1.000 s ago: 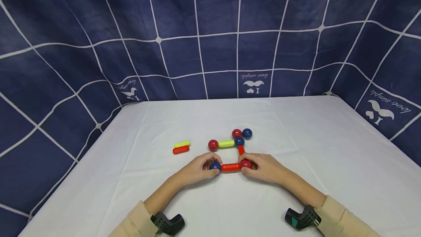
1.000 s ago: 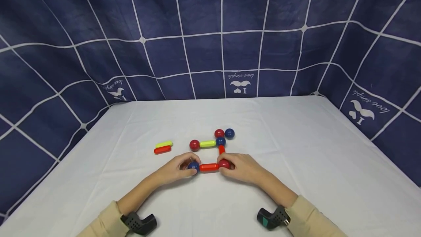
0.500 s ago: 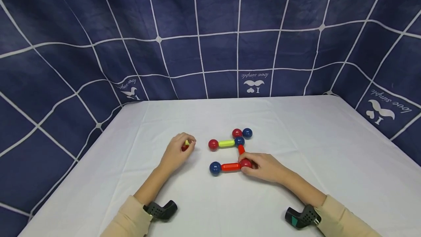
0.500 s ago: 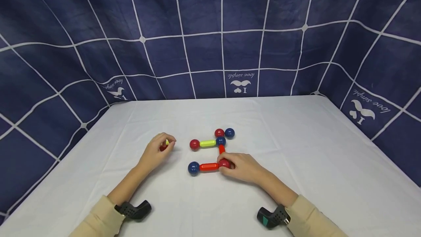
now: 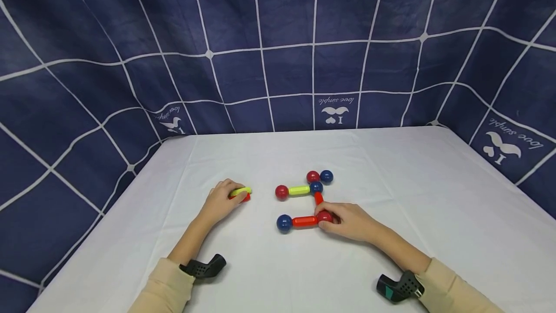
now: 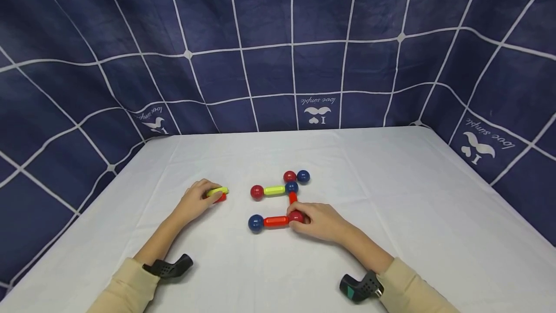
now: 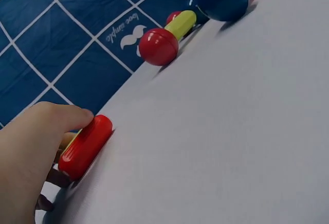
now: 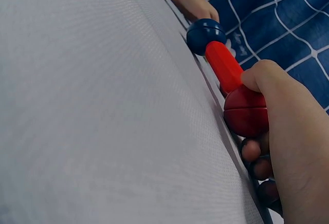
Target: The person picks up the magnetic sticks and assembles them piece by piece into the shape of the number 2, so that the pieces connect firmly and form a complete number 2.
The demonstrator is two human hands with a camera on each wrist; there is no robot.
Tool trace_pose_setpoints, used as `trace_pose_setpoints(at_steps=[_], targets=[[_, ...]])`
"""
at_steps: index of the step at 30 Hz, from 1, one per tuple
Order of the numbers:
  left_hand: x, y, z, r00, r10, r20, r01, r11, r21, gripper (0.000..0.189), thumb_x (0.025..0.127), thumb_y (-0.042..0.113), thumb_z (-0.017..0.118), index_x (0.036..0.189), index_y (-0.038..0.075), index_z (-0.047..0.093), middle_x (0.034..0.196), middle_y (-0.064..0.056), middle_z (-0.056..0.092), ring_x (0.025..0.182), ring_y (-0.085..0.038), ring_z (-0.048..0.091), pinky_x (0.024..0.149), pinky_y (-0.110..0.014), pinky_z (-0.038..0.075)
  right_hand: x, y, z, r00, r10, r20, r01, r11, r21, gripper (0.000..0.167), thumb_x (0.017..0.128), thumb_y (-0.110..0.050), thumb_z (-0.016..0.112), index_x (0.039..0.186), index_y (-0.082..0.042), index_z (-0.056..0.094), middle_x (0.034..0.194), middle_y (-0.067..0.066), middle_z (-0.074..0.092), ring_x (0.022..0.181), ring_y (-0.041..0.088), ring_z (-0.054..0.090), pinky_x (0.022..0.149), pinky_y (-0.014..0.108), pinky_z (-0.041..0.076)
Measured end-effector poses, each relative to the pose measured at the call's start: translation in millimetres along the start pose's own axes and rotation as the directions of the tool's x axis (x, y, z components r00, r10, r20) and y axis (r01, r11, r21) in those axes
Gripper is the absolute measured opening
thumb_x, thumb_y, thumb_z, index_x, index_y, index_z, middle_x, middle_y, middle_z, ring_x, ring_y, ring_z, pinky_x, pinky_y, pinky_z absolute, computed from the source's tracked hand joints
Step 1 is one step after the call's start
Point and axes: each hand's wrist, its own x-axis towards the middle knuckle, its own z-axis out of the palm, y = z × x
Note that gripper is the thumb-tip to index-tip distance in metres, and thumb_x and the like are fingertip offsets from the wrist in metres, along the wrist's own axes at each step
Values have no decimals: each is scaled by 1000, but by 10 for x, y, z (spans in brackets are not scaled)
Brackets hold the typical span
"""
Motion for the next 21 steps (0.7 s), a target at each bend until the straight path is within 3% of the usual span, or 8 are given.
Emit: trace_pose_setpoints(at_steps=[7, 11, 15, 21], targets=[[10, -14, 9, 996, -54, 69, 62, 991, -119, 31, 84, 28, 62, 108, 8, 62, 100, -5, 58, 94, -20, 48, 82, -35, 36, -3, 5, 6, 1000, 3, 7, -3, 1000, 7, 16, 84, -40, 58, 100, -35, 55, 81, -13, 53, 71, 4, 46, 58, 20, 36], [21, -9, 14, 994, -71, 78, 84, 981, -175, 27, 83, 24, 64, 105, 9, 60, 99, -6, 59, 89, -19, 46, 76, -29, 35, -6, 1, -6, 1000, -3, 13, 3, 1000, 10, 17, 85, -40, 58, 100, -34, 55, 81, -13, 52, 71, 4, 46, 58, 20, 36], [33, 10, 8, 998, -65, 25, 68, 984, -162, 24, 81, 23, 67, 101, 11, 60, 94, -5, 60, 85, -18, 44, 76, -30, 32, -5, -11, -18, 1000, -1, 12, 1, 1000, 12, 17, 85, -41, 57, 100, -33, 56, 81, -12, 53, 71, 4, 46, 58, 20, 36], [33, 158, -40, 996, 20, -90, -31, 992, -125, 24, 78, 22, 70, 97, 10, 64, 91, -5, 60, 86, -20, 46, 80, -33, 32, -2, -32, -28, 1000, 21, 13, -21, 1000, 0, 18, 85, -41, 57, 101, -34, 56, 86, -13, 56, 74, 5, 48, 60, 20, 38]])
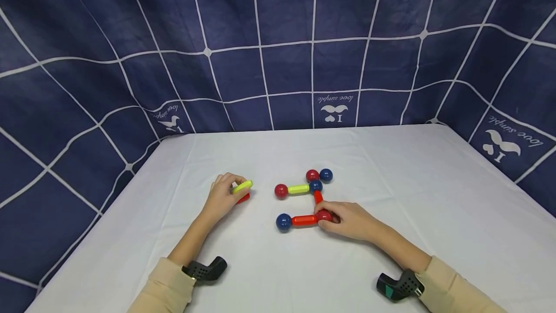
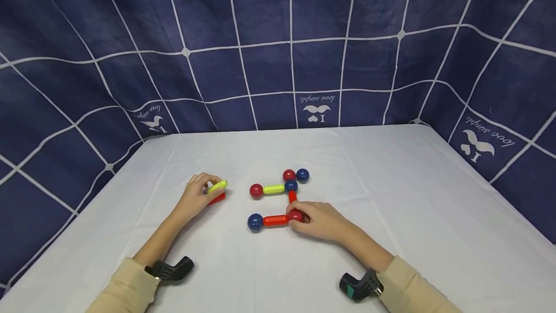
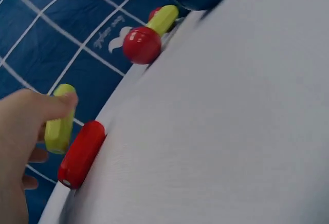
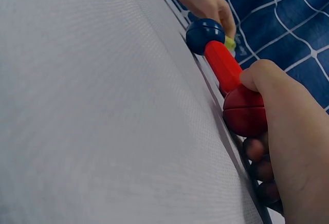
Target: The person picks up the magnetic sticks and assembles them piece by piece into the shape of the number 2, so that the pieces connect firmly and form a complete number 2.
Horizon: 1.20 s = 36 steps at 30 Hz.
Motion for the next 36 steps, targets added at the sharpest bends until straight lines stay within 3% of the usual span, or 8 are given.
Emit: trace_pose_setpoints(at_steps=[2, 5, 10, 14, 20, 23, 27, 36], targets=[[-9, 98, -20, 1000, 6, 12, -5, 1000, -24, 24, 79, 22, 69, 98, 9, 64, 90, -4, 58, 83, -20, 45, 75, -31, 35, 0, -6, 0, 1000, 1, -1, -1, 1000, -7, 18, 85, -41, 56, 102, -35, 56, 87, -13, 57, 75, 5, 48, 62, 20, 39], [-26, 250, -42, 996, -13, 88, 18, 998, -59, 23, 80, 22, 68, 99, 8, 64, 89, -4, 55, 76, -17, 44, 66, -27, 37, 0, -8, -1, 1000, -17, -12, 17, 1000, -20, 18, 85, -41, 57, 102, -34, 57, 89, -14, 57, 76, 4, 48, 63, 20, 39], [-69, 478, -38, 959, -56, 277, 80, 994, -78, 21, 82, 21, 64, 98, 7, 63, 85, -3, 57, 66, -13, 44, 58, -24, 38, -1, -10, -1, 997, -65, -53, 62, 997, -48, 17, 84, -38, 58, 100, -33, 60, 84, -16, 51, 73, 1, 45, 61, 18, 38], [-125, 609, -25, 915, -97, 393, 136, 988, -73, 19, 82, 22, 63, 94, 7, 63, 82, -2, 58, 62, -12, 47, 54, -24, 39, -3, -14, -1, 989, -109, -98, 101, 992, -78, 17, 82, -39, 60, 97, -31, 62, 84, -13, 44, 68, -1, 41, 55, 15, 35], [-206, 750, -61, 837, -151, 526, 218, 973, -69, 15, 80, 18, 64, 90, 8, 60, 73, -2, 56, 53, -13, 50, 54, -24, 40, 1, -70, -18, 980, -100, -170, 85, 992, -93, 26, 78, -38, 65, 101, -29, 58, 109, -11, 46, 64, 1, 43, 53, 15, 36], [-229, 774, -70, 790, -148, 595, 241, 967, -79, 15, 80, 15, 63, 91, 6, 57, 68, -3, 56, 50, -13, 52, 53, -25, 43, 8, -104, -6, 983, -100, -155, 79, 988, -135, 29, 79, -41, 63, 104, -30, 56, 119, -10, 47, 71, 2, 50, 59, 17, 42], [-243, 767, -74, 740, -127, 661, 271, 955, -120, 17, 80, 13, 64, 91, 4, 56, 66, -3, 59, 51, -13, 56, 56, -25, 49, 16, -135, 20, 988, -104, -112, 82, 978, -190, 28, 80, -45, 61, 105, -32, 56, 121, -10, 49, 87, 5, 56, 71, 22, 48], [-281, 739, -45, 628, -78, 774, 379, 900, -216, 20, 79, 13, 66, 91, 2, 55, 66, -3, 65, 57, -11, 62, 62, -25, 52, 11, -128, 61, 992, -110, -62, 100, 985, -138, 21, 83, -41, 60, 102, -32, 59, 108, -14, 52, 83, 2, 52, 68, 19, 45]])
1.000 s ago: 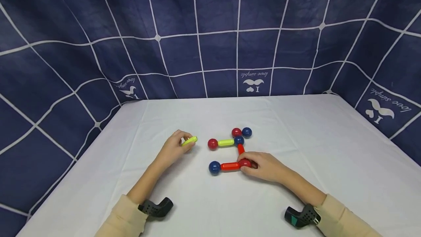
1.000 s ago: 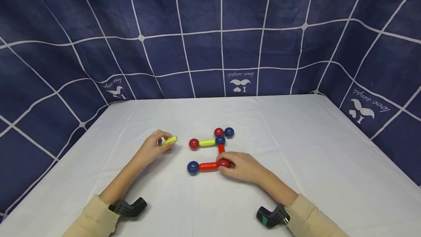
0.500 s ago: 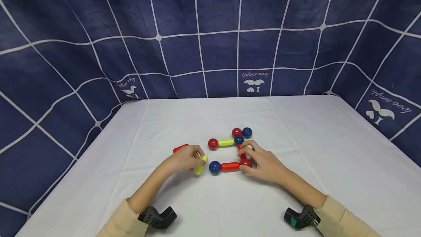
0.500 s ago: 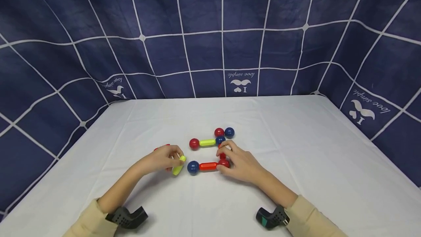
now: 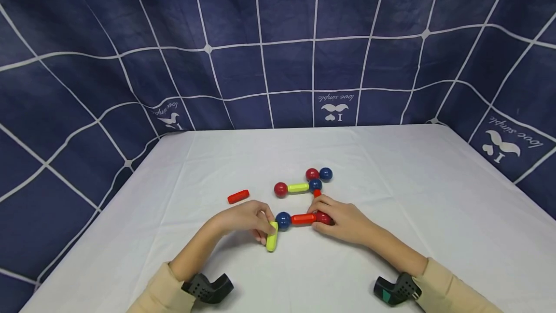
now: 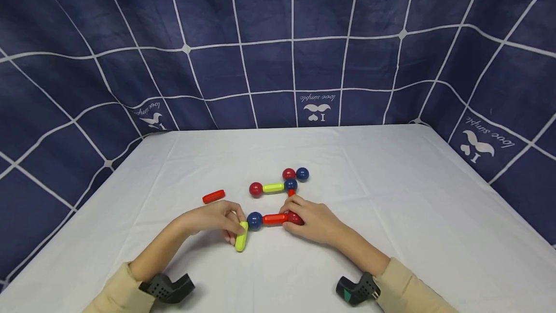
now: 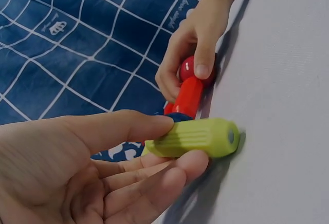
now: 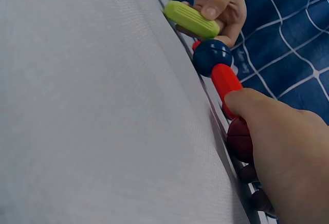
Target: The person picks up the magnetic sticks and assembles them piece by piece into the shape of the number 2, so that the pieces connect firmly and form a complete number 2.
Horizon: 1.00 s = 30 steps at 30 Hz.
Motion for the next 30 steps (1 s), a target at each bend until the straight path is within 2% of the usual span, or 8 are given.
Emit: trace_pose_setpoints(at_steps=[5, 11, 14, 24, 30], targets=[[5, -14, 34, 999, -10, 51, 13, 998, -63, 23, 79, 11, 66, 94, 1, 52, 66, -4, 65, 58, -10, 63, 62, -24, 52, -3, 15, 21, 1000, -4, -4, 4, 998, 58, 18, 85, -36, 59, 101, -28, 59, 104, -13, 52, 80, 2, 50, 67, 19, 43], [19, -12, 61, 997, -39, 71, 46, 993, -104, 53, 80, 10, 66, 123, 0, 38, 67, -3, 66, 58, -10, 63, 63, -22, 52, -3, 23, 29, 1000, -7, -18, 8, 997, 77, 17, 85, -34, 59, 101, -28, 57, 100, -13, 52, 78, 2, 50, 66, 19, 43], [40, -20, 97, 995, -47, 92, 58, 991, -122, 61, 80, 11, 66, 130, 1, 33, 65, -2, 65, 56, -10, 62, 62, -21, 52, -6, 24, 31, 1000, -9, -21, 10, 997, 82, 17, 85, -34, 59, 101, -28, 57, 98, -14, 52, 79, 2, 50, 68, 19, 43], [80, -32, 203, 996, -52, 79, 67, 975, -212, 57, 81, 10, 65, 128, 1, 34, 65, -2, 64, 56, -10, 62, 60, -19, 51, -26, 37, 53, 999, -25, -32, 27, 996, 89, 17, 86, -35, 58, 101, -28, 56, 97, -14, 53, 78, 1, 50, 68, 19, 43], [93, -29, 211, 996, -54, 65, 68, 971, -230, 54, 80, 11, 66, 125, 2, 37, 65, -3, 64, 56, -10, 63, 60, -19, 51, -22, 35, 36, 999, -22, -36, 25, 995, 92, 17, 86, -35, 59, 101, -28, 56, 97, -14, 53, 78, 2, 50, 67, 19, 43]])
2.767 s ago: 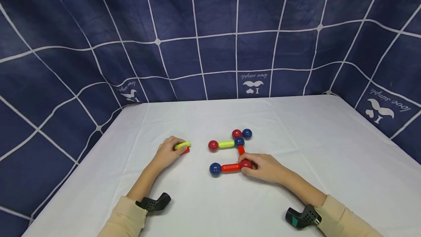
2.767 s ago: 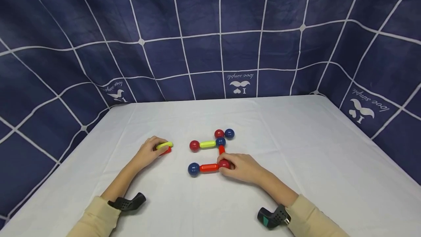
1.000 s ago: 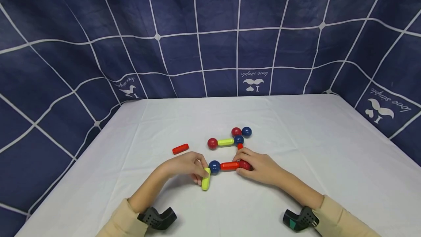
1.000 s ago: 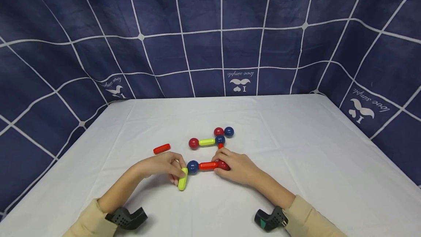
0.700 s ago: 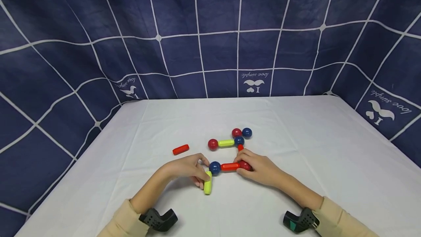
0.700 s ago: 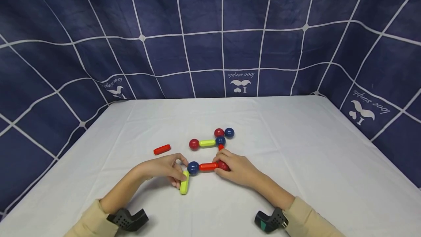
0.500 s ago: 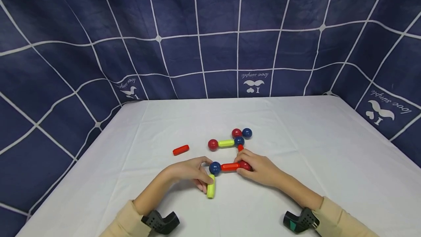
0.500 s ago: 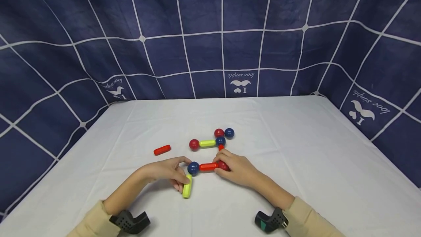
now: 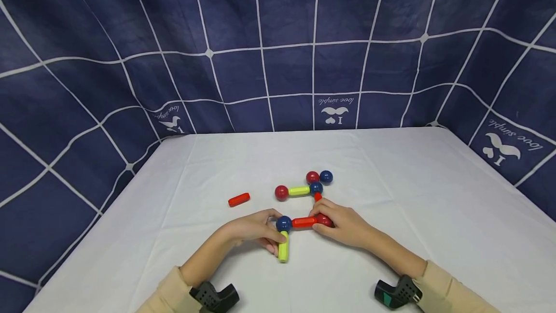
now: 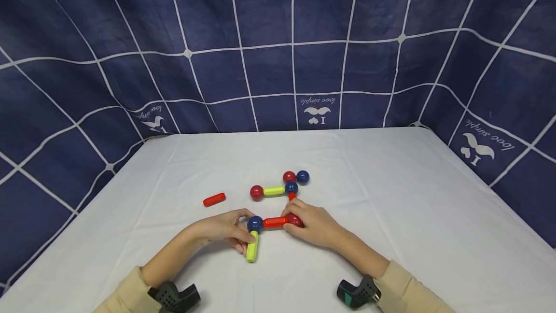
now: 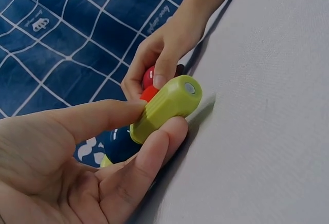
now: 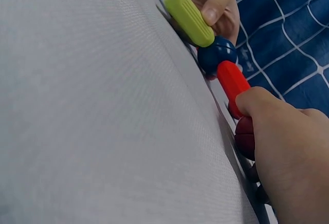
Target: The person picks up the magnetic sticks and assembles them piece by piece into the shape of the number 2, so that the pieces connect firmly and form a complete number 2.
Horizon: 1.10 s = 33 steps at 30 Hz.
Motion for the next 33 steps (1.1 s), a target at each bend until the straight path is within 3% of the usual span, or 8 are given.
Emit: trace_pose_setpoints(at_steps=[10, 16, 24, 27, 33], targets=[[46, -19, 6, 1000, -2, 2, 2, 998, -64, 50, 83, 14, 63, 123, 2, 36, 70, -6, 66, 58, -11, 65, 57, -18, 51, 12, 20, -5, 1000, 4, 13, -4, 1000, -2, 18, 86, -37, 57, 102, -29, 55, 100, -13, 52, 78, 2, 50, 67, 20, 43], [45, -31, -14, 998, 61, 16, -61, 998, 5, 48, 85, 18, 62, 122, 1, 37, 65, -3, 65, 53, -9, 62, 53, -19, 50, 16, 27, 4, 1000, -6, 15, 6, 1000, 8, 18, 85, -37, 59, 101, -29, 56, 101, -13, 52, 77, 2, 50, 67, 19, 43], [62, -44, -57, 990, 135, -40, -129, 984, 126, 43, 84, 23, 63, 117, 3, 45, 60, -2, 61, 47, -8, 56, 48, -18, 47, 16, 22, 4, 1000, -7, 3, 7, 1000, 17, 19, 84, -38, 61, 100, -30, 57, 105, -13, 51, 82, 2, 52, 71, 21, 47], [67, -49, -81, 983, 171, -63, -154, 964, 219, 36, 84, 27, 63, 112, 8, 50, 58, -1, 57, 46, -9, 52, 49, -20, 45, 17, 26, 4, 1000, -7, 4, 7, 1000, 19, 19, 84, -40, 61, 100, -31, 56, 104, -14, 51, 83, 2, 52, 71, 21, 47], [84, -84, -114, 941, 322, -101, -254, 873, 417, 26, 83, 33, 64, 102, 17, 58, 69, 1, 47, 62, -11, 44, 55, -21, 34, 21, 43, 15, 1000, -11, -1, 11, 1000, 23, 19, 84, -41, 61, 99, -32, 56, 104, -15, 50, 84, 3, 52, 73, 22, 47]])
